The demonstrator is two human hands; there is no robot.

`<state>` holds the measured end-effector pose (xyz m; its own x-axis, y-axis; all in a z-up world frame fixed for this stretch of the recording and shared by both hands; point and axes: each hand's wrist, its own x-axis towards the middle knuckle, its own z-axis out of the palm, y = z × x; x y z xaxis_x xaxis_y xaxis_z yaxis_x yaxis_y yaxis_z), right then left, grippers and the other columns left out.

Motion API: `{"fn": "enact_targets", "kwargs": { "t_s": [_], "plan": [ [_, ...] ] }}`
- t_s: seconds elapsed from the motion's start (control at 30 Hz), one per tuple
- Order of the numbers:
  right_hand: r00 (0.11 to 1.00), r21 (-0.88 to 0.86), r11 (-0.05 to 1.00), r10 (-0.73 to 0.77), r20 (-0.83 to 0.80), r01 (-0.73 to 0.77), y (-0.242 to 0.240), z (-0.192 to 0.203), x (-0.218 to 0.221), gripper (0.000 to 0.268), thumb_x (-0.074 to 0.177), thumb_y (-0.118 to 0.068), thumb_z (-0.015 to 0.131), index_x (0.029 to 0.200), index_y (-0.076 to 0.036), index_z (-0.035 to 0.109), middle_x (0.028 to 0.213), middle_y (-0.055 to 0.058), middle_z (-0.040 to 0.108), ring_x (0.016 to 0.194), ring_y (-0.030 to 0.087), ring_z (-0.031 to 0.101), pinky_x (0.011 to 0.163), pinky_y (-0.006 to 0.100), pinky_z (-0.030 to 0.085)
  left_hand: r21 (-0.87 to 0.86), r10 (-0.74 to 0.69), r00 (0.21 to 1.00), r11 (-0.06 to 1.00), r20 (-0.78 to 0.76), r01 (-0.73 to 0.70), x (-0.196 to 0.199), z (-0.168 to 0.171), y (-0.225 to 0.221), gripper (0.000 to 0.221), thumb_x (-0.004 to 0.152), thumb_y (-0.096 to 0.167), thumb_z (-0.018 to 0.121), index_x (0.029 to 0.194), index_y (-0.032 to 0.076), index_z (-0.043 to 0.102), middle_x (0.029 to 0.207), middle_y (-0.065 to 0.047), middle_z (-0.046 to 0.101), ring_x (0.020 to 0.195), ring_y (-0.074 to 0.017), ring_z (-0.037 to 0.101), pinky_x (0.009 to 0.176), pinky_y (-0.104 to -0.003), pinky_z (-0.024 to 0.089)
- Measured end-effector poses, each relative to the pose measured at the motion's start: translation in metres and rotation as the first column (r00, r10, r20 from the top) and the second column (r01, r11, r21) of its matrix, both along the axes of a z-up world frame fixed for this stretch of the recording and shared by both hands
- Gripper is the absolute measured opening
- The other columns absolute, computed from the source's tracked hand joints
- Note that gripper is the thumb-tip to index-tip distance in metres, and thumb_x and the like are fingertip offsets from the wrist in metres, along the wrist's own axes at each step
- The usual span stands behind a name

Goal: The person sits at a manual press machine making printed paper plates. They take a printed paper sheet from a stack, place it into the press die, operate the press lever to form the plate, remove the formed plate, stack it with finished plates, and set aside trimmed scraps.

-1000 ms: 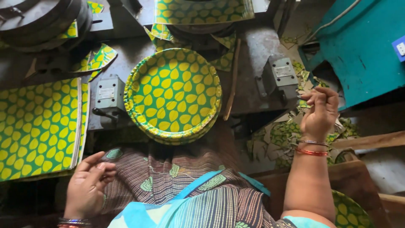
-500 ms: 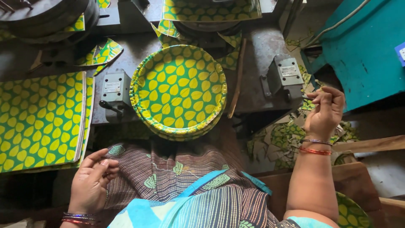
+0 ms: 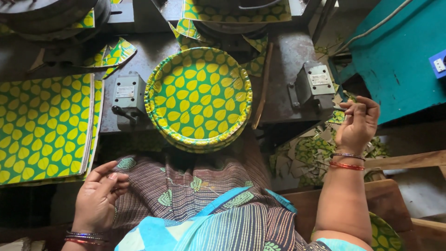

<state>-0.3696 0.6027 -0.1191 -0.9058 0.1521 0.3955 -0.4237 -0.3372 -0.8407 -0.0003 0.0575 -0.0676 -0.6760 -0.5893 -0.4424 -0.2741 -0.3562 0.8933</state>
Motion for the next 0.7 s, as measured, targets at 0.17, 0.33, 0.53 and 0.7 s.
{"fn": "enact_targets", "kwargs": {
  "t_s": [0.17, 0.33, 0.53, 0.7],
  "plan": [
    [1.000, -0.002, 1.000, 0.000, -0.014, 0.000, 0.000, -0.002, -0.002, 0.010, 0.116, -0.006, 0.057, 0.125, -0.003, 0.060, 0.088, 0.004, 0.059, 0.088, 0.018, 0.064, 0.099, 0.036, 0.054, 0.002, 0.002, 1.000, 1.000, 0.013, -0.002, 0.003, -0.006, -0.005, 0.030, 0.105, 0.007, 0.048, 0.135, 0.000, 0.053, 0.103, -0.014, 0.068, 0.089, -0.0191, 0.067, 0.079, -0.033, 0.057],
    [1.000, -0.002, 1.000, -0.006, -0.010, 0.006, -0.001, -0.001, -0.002, 0.010, 0.116, -0.006, 0.058, 0.124, -0.003, 0.060, 0.088, 0.003, 0.059, 0.092, 0.019, 0.064, 0.099, 0.035, 0.055, 0.012, 0.007, 1.000, 1.000, 0.002, -0.007, 0.005, -0.008, -0.005, 0.030, 0.106, 0.007, 0.049, 0.135, 0.000, 0.053, 0.103, -0.014, 0.069, 0.089, -0.0186, 0.067, 0.079, -0.032, 0.056],
    [1.000, -0.009, 1.000, -0.015, 0.005, 0.015, 0.000, -0.001, 0.000, 0.011, 0.114, -0.004, 0.059, 0.126, -0.003, 0.060, 0.089, 0.003, 0.059, 0.092, 0.018, 0.065, 0.098, 0.033, 0.054, 0.010, 0.014, 0.999, 1.000, 0.038, -0.015, 0.002, -0.003, -0.001, 0.031, 0.106, 0.007, 0.048, 0.135, 0.000, 0.052, 0.102, -0.014, 0.069, 0.090, -0.0190, 0.067, 0.079, -0.033, 0.057],
    [0.999, -0.001, 1.000, -0.030, 0.013, 0.030, 0.000, -0.002, 0.001, 0.013, 0.114, -0.003, 0.060, 0.127, -0.003, 0.060, 0.090, 0.004, 0.061, 0.094, 0.018, 0.066, 0.096, 0.030, 0.052, 0.026, 0.024, 0.999, 0.999, 0.032, -0.024, 0.005, -0.006, -0.001, 0.031, 0.106, 0.007, 0.047, 0.136, 0.000, 0.051, 0.102, -0.014, 0.068, 0.090, -0.0193, 0.068, 0.079, -0.033, 0.057]
  ]
}}
